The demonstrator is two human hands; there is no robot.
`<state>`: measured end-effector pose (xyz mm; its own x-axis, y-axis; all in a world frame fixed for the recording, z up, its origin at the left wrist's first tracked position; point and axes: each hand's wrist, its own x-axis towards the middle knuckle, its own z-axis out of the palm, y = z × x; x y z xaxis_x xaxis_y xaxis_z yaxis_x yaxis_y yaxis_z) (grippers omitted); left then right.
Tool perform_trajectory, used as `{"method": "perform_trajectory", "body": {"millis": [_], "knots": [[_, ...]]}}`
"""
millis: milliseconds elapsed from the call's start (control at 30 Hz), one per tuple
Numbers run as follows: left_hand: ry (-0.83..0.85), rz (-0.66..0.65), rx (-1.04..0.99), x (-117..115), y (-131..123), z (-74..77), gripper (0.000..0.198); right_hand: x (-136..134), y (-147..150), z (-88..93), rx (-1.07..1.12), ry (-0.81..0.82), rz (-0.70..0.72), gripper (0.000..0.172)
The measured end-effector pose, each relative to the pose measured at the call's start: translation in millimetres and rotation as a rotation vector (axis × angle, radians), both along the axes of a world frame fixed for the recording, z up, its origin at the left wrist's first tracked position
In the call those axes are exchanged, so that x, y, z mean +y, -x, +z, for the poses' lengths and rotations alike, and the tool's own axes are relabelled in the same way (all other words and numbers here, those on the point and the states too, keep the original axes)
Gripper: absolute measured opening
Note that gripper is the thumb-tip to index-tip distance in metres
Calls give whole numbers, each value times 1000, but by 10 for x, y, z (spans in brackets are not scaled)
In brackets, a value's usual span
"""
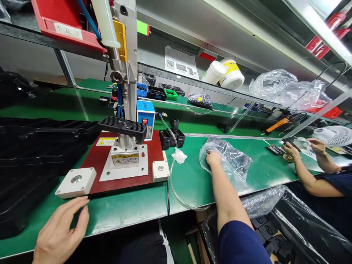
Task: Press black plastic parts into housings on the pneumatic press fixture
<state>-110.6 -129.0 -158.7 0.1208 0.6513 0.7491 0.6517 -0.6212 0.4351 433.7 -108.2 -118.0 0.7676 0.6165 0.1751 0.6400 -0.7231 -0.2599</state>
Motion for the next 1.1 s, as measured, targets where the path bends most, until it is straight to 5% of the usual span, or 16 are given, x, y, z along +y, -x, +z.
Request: {"method": "perform_trajectory", "body": {"millis": [233, 400, 500, 600, 700, 833, 967, 1100], "knots": [[-199, -13, 139, 87, 62, -80, 18, -311, 255, 63, -33, -75, 211, 16], [-177, -53, 178, 97, 7, -93, 22, -520, 1012, 689, -125, -323, 477, 12], [-144, -48, 176, 80, -5, -81, 19, -417, 1781, 1141, -232, -649, 993, 9], [-92, -48, 146, 67, 9, -68, 16, -149, 2481, 1462, -409, -784, 1310, 15], [-66, -62, 112, 61, 37, -64, 13, 232, 2858, 1603, -519, -765, 1360, 15], [-58, -81, 77, 68, 52, -82, 13, 595, 2953, 1611, -453, -678, 1332, 18], [-73, -74, 60, 78, 37, -98, 13, 601, 2960, 1561, -328, -683, 1338, 19], [-94, -70, 51, 74, 28, -92, 14, 542, 3033, 1533, -427, -659, 1266, 30]]}}
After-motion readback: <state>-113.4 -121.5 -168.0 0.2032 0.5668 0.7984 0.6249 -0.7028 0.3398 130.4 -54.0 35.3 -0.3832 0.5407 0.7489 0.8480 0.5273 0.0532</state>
